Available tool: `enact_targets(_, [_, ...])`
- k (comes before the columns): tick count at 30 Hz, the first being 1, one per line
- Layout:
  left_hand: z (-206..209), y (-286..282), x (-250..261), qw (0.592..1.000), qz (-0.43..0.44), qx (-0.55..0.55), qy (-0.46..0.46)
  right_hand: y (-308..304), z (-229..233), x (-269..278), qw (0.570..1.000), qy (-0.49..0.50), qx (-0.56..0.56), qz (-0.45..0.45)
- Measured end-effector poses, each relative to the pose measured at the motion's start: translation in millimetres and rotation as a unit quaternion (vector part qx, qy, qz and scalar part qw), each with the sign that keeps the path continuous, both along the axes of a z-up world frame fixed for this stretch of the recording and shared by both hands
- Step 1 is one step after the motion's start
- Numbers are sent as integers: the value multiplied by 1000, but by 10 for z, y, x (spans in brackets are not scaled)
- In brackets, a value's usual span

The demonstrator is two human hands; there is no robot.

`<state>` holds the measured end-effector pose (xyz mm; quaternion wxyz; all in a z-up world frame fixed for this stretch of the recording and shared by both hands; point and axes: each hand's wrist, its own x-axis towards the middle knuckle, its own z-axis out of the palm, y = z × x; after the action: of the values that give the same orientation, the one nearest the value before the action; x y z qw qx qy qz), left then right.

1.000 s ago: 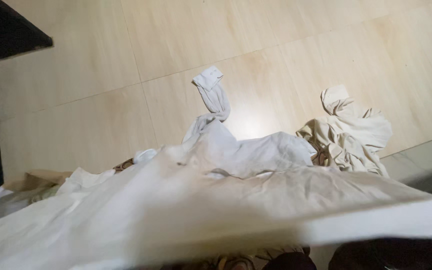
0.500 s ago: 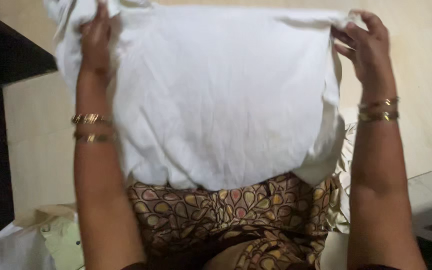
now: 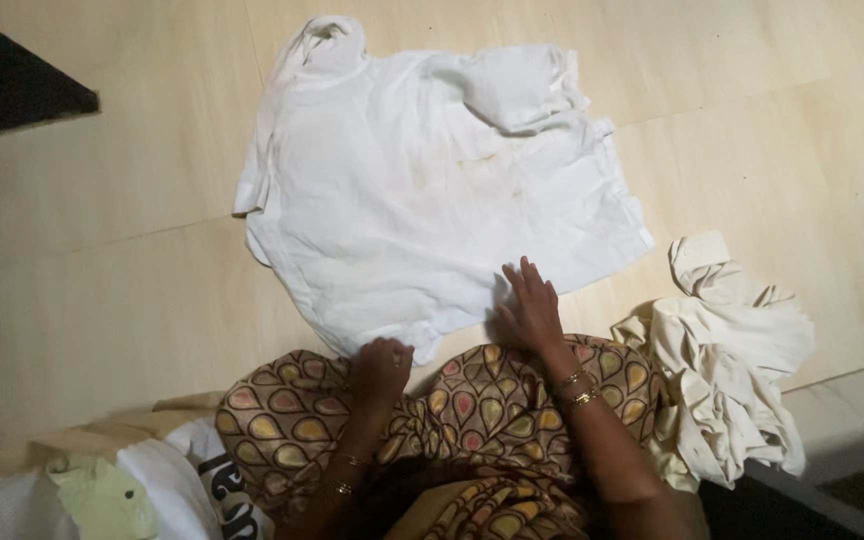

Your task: The person sits on the floor and folds a white shirt by hand, smoothing the fabric and aligning the sleeves before placing it in a bag. They then unfold a second white shirt, button it up, and begin folding it.

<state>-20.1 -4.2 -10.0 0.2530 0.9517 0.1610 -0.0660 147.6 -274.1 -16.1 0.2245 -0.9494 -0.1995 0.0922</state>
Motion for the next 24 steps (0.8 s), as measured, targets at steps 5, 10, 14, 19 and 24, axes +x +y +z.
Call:
enact_targets(5, [-355,-107,-14,915,-133,182,335,-25,-113,-159,999,-36,-29,11])
enact_targets(10, [-277,-316,272,949,-40,45,309,-30,-171,-263,999,-47,0,11])
enact_targets(14, [-608,-293,410,979,92,-121,137,-62,-181,-216,999,-42,8,17])
enact_targets(19, [-1347,-435,658,916,220,-329,-71,-62,-250,-92,999,-42,2,25])
enact_targets(24, [-1347,-237,692,814,312,-477,-114,-31,-112,-209,999,-34,14,0])
